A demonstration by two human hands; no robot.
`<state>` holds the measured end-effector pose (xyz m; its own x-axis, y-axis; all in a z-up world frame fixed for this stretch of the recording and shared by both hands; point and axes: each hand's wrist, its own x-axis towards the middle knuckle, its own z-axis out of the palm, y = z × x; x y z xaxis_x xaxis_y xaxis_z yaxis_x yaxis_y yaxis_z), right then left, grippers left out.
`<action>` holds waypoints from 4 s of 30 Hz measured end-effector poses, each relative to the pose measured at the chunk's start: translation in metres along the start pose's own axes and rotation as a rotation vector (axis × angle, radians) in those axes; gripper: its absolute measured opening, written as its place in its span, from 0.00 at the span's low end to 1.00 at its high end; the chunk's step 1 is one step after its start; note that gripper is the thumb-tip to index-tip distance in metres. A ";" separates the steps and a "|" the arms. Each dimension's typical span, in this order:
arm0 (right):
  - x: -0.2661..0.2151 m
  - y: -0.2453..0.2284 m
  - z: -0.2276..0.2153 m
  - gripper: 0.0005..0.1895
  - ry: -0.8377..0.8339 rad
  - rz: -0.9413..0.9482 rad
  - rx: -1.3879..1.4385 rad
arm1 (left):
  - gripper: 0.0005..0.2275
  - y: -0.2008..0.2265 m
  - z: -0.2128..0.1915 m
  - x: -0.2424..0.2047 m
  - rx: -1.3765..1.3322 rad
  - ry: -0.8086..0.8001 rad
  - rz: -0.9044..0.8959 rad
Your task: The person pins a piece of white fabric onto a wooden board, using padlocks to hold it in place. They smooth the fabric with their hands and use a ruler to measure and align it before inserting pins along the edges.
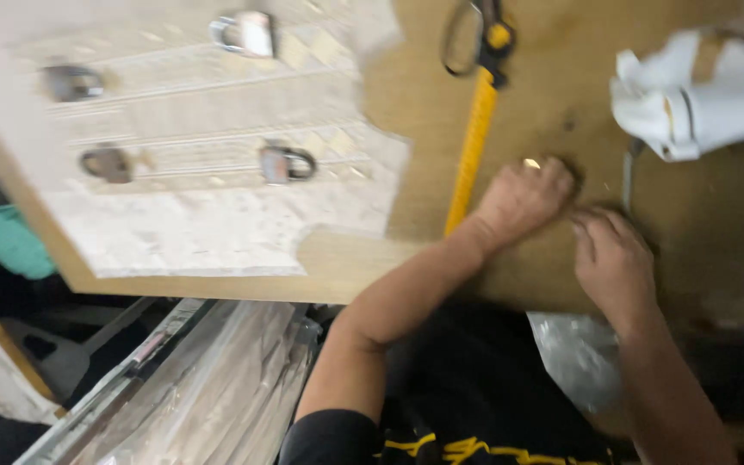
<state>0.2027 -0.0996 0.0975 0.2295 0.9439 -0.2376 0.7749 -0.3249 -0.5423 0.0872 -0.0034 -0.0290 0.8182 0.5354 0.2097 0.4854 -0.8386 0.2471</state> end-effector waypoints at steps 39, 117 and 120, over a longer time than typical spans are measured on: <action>0.373 -0.170 0.073 0.20 0.208 -0.716 -0.275 | 0.12 -0.289 -0.118 0.073 -0.264 0.152 -1.091; 0.006 0.010 0.064 0.21 0.072 -0.459 -0.455 | 0.05 -0.022 -0.175 -0.172 -0.230 -0.213 -0.346; 0.009 0.013 0.063 0.17 0.066 -0.474 -0.504 | 0.04 -0.030 -0.186 -0.181 -0.225 -0.168 -0.336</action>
<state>0.1782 -0.0993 0.0377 -0.1787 0.9839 -0.0096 0.9757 0.1759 -0.1310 -0.1330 -0.0562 0.1019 0.6742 0.7352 -0.0700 0.6693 -0.5681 0.4789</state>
